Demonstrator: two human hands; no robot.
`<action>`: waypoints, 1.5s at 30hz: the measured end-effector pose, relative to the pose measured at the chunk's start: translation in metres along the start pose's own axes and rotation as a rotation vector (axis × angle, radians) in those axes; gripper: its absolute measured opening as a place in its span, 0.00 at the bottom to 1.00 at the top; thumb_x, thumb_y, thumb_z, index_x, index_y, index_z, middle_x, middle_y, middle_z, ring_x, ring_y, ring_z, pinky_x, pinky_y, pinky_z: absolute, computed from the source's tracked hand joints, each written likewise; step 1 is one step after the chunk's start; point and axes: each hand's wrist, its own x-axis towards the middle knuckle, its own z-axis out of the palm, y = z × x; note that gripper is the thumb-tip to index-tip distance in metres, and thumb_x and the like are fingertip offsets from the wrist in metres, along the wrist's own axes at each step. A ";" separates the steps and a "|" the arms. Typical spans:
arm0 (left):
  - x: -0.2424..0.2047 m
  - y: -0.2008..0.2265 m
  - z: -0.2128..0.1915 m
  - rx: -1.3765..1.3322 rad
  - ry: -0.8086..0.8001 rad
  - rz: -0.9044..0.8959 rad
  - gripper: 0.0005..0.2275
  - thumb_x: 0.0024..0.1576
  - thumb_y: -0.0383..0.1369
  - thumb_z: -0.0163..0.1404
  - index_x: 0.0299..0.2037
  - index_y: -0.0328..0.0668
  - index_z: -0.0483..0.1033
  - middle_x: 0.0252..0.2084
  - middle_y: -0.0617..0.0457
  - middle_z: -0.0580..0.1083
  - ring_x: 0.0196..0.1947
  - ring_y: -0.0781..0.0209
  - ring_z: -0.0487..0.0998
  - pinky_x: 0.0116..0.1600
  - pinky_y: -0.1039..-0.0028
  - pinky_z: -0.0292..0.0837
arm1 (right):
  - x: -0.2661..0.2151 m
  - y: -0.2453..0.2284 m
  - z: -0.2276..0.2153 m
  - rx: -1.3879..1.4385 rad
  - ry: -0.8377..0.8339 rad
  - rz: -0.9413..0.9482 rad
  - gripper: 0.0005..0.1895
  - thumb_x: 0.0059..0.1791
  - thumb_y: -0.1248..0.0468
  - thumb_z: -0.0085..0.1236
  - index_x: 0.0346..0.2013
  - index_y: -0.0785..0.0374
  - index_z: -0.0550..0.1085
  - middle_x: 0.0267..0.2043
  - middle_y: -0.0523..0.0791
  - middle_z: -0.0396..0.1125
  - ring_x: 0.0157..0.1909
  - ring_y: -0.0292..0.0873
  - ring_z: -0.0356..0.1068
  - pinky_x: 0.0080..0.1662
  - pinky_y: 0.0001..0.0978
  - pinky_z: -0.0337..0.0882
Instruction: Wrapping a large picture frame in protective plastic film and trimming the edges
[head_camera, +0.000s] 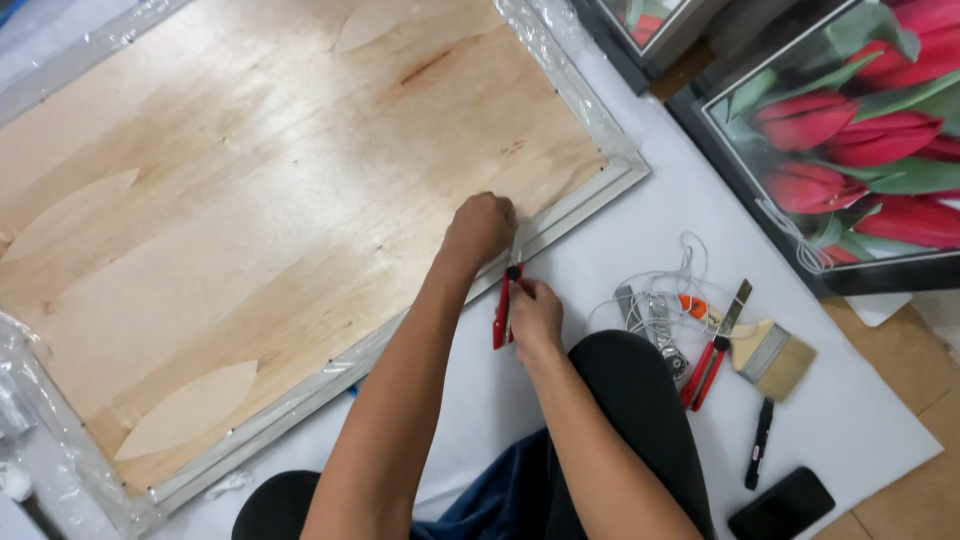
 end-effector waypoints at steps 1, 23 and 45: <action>-0.001 -0.001 0.004 0.027 0.018 0.039 0.07 0.52 0.30 0.57 0.39 0.41 0.84 0.33 0.40 0.80 0.38 0.37 0.84 0.44 0.51 0.82 | 0.001 0.004 0.001 -0.015 0.014 -0.014 0.17 0.53 0.61 0.55 0.54 0.67 0.74 0.40 0.52 0.72 0.37 0.47 0.75 0.33 0.36 0.75; 0.018 0.010 0.007 0.014 -0.027 0.072 0.06 0.47 0.27 0.65 0.34 0.39 0.85 0.32 0.36 0.80 0.37 0.34 0.84 0.41 0.51 0.83 | -0.001 0.029 0.027 -0.152 0.013 -0.052 0.13 0.53 0.60 0.55 0.48 0.63 0.77 0.44 0.50 0.72 0.47 0.47 0.72 0.39 0.40 0.76; -0.093 -0.040 -0.027 0.074 -0.015 -0.041 0.09 0.59 0.29 0.50 0.41 0.34 0.82 0.36 0.40 0.79 0.40 0.37 0.83 0.46 0.53 0.81 | -0.042 0.011 0.020 -0.137 -0.198 -0.002 0.18 0.53 0.61 0.54 0.53 0.71 0.74 0.43 0.55 0.70 0.45 0.52 0.73 0.37 0.44 0.80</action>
